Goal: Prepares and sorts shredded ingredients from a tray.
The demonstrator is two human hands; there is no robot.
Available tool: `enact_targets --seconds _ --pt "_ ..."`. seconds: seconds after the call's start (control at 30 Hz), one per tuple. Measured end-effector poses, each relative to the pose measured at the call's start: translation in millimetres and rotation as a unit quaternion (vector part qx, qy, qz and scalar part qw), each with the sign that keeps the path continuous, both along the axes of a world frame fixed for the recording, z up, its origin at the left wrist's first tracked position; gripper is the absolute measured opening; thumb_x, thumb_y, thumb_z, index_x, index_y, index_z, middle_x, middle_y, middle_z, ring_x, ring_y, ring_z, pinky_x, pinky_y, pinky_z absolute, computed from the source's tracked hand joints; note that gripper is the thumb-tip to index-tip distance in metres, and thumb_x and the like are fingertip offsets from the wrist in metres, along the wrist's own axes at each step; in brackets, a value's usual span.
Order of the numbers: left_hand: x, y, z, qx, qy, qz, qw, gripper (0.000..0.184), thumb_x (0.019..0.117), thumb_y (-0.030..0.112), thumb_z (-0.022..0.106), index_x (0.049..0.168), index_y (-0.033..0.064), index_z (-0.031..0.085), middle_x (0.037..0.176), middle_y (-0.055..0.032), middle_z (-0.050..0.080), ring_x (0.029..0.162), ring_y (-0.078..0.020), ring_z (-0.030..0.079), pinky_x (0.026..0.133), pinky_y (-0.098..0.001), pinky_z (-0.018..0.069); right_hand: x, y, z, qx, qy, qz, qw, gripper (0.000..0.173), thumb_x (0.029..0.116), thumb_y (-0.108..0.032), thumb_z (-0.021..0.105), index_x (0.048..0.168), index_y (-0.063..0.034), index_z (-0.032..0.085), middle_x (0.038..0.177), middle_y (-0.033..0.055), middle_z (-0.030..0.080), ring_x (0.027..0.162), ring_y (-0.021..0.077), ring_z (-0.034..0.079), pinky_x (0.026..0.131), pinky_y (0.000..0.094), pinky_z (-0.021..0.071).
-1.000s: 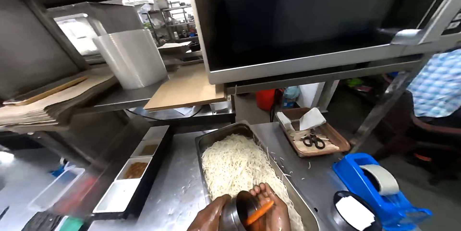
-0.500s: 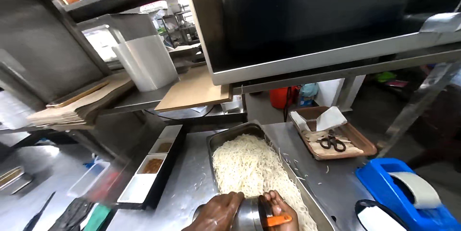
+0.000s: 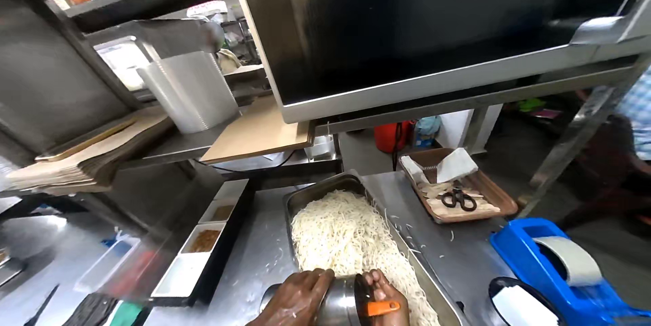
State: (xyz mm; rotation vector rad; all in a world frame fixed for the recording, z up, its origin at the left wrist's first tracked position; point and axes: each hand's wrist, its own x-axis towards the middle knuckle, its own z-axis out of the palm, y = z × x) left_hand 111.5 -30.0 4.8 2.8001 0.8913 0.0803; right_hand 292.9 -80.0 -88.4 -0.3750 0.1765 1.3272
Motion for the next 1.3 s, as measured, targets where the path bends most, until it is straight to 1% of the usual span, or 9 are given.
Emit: enact_targets --seconds 0.1,0.27,0.43,0.5,0.57,0.77,0.97,1.13,1.3 --pt "1.3 0.7 2.0 0.001 0.006 0.000 1.000 0.084 0.0734 0.043 0.087 0.139 0.0015 0.055 0.125 -0.0198 0.068 0.110 -0.0364 0.069 0.094 -0.0513 0.0566 -1.3 1.6 -0.6 0.001 0.012 -0.005 1.000 0.048 0.1065 -0.022 0.022 0.077 -0.0134 0.058 0.068 -0.0003 0.065 0.057 0.0083 0.063 0.054 0.0214 0.0542" --pt "1.0 3.0 2.1 0.001 0.019 0.002 1.000 0.085 0.0723 0.045 0.088 0.139 0.0029 0.055 0.126 -0.0191 0.068 0.112 -0.0368 0.068 0.095 -0.0525 0.0558 -2.7 2.3 -1.7 -0.009 0.020 -0.006 1.000 0.048 0.1081 -0.022 0.023 0.076 -0.0133 0.058 0.067 -0.0005 0.064 0.059 0.0088 0.065 0.056 0.0224 0.0551" --pt "0.8 4.5 2.2 0.013 0.024 -0.004 1.000 0.085 0.0728 0.044 0.087 0.140 0.0030 0.055 0.127 -0.0192 0.068 0.112 -0.0374 0.068 0.094 -0.0533 0.0559 -4.6 2.3 -3.0 -0.015 0.022 -0.005 1.000 0.046 0.1078 -0.021 0.025 0.075 -0.0134 0.056 0.065 -0.0010 0.062 0.055 0.0074 0.062 0.052 0.0210 0.0529" --pt "1.3 4.7 2.1 0.017 0.028 -0.004 0.999 0.085 0.0723 0.044 0.087 0.140 0.0035 0.055 0.127 -0.0186 0.068 0.112 -0.0370 0.068 0.094 -0.0532 0.0560 -4.3 2.1 -3.2 -0.011 0.023 -0.002 1.000 0.047 0.1077 -0.021 0.024 0.075 -0.0139 0.056 0.065 -0.0008 0.063 0.057 0.0084 0.063 0.054 0.0224 0.0539" --pt "1.6 5.4 1.2 0.021 0.024 -0.004 0.999 0.084 0.0717 0.044 0.087 0.139 0.0036 0.055 0.125 -0.0183 0.068 0.111 -0.0370 0.069 0.092 -0.0532 0.0564 -4.1 2.6 -3.8 -0.009 0.028 -0.004 1.000 0.047 0.1075 -0.021 0.024 0.074 -0.0137 0.057 0.065 -0.0009 0.062 0.056 0.0081 0.062 0.053 0.0222 0.0536" --pt "1.8 4.9 2.7 0.009 0.025 0.003 1.000 0.086 0.0725 0.044 0.088 0.140 0.0035 0.054 0.128 -0.0195 0.067 0.115 -0.0378 0.067 0.096 -0.0542 0.0549 -3.9 4.3 -4.5 -0.036 0.020 -0.009 0.999 0.048 0.1096 -0.024 0.024 0.076 -0.0146 0.056 0.065 -0.0024 0.061 0.057 0.0077 0.062 0.054 0.0223 0.0539" --pt "0.8 5.1 0.7 0.032 0.016 -0.006 0.999 0.085 0.0707 0.042 0.089 0.139 0.0038 0.056 0.126 -0.0191 0.068 0.112 -0.0383 0.068 0.092 -0.0546 0.0564 -4.9 4.2 -2.8 -0.035 0.034 -0.012 0.999 0.048 0.1090 -0.023 0.024 0.073 -0.0150 0.056 0.065 -0.0021 0.062 0.057 0.0079 0.063 0.055 0.0218 0.0539" --pt "0.0 6.9 -0.8 0.044 0.022 -0.012 0.999 0.085 0.0703 0.045 0.089 0.138 0.0057 0.055 0.126 -0.0177 0.068 0.112 -0.0382 0.068 0.091 -0.0548 0.0567 -6.0 3.5 -1.2 -0.024 0.050 -0.008 0.998 0.048 0.1086 -0.023 0.025 0.073 -0.0142 0.056 0.065 -0.0007 0.062 0.059 0.0092 0.064 0.056 0.0236 0.0550" --pt "-0.4 6.8 -2.2 0.061 0.014 -0.017 0.998 0.084 0.0696 0.043 0.089 0.137 0.0057 0.056 0.125 -0.0176 0.069 0.110 -0.0374 0.069 0.089 -0.0541 0.0574 -6.5 4.3 -1.6 -0.027 0.055 -0.012 0.998 0.049 0.1101 -0.024 0.023 0.074 -0.0140 0.054 0.064 -0.0008 0.061 0.057 0.0089 0.063 0.054 0.0221 0.0534"
